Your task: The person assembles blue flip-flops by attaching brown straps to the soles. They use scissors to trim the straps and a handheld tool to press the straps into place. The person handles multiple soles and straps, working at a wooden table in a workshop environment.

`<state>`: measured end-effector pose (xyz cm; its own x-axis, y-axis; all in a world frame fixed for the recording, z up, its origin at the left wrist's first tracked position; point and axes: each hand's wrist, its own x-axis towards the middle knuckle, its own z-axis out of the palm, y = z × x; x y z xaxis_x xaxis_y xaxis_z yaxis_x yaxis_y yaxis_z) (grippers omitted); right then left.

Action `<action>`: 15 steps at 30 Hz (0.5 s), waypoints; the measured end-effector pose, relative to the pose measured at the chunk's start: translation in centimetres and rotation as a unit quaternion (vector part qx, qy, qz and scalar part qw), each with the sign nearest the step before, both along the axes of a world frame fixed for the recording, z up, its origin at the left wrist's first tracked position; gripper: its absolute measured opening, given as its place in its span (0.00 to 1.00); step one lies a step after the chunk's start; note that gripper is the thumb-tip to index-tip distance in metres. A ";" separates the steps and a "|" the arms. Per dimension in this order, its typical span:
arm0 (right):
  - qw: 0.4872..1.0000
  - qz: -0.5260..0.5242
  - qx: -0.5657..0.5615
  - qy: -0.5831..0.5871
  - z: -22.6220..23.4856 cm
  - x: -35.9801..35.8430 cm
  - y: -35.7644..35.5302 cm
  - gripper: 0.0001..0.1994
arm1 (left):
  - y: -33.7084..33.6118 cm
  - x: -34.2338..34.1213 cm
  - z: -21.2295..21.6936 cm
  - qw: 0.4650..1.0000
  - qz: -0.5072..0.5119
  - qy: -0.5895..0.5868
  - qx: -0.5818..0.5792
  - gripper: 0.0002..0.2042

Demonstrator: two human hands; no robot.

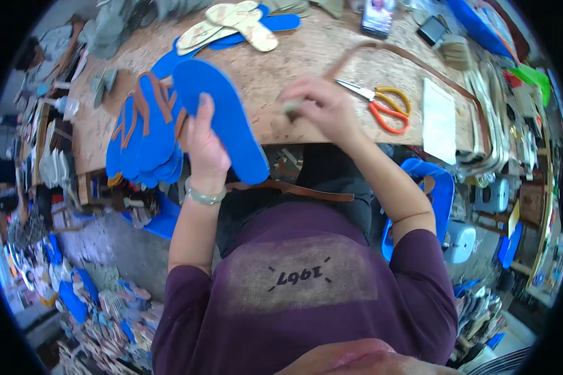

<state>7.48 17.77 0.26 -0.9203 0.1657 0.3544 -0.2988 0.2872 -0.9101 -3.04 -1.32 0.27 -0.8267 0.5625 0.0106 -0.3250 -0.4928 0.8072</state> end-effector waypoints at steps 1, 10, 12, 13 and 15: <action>0.974 -0.053 -0.197 -0.093 0.8 -0.4 -0.8 0.07 | 0.4 -0.1 0.2 1.000 0.020 0.014 -0.004 0.18; 0.966 -0.106 -0.238 -0.003 0.5 -2.1 -2.6 0.08 | 2.3 0.6 -0.1 0.995 -0.001 0.028 0.095 0.09; 0.961 -0.094 -0.261 -0.004 0.2 -2.3 -2.3 0.08 | 2.5 0.7 -0.2 0.995 0.010 0.022 0.094 0.09; 0.958 -0.091 -0.272 -0.004 0.2 -2.3 -2.2 0.08 | 2.7 0.8 -0.3 0.995 0.014 0.019 0.094 0.08; 0.946 -0.090 -0.312 -0.021 0.7 -2.2 -2.6 0.08 | 3.0 1.1 -0.1 0.995 0.016 0.019 0.094 0.08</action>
<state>5.31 15.20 0.95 -0.8681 0.4863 0.0998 -0.2561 -0.2665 -0.9292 -1.95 1.72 0.20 -0.8415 0.5203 0.1452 -0.2771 -0.6465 0.7108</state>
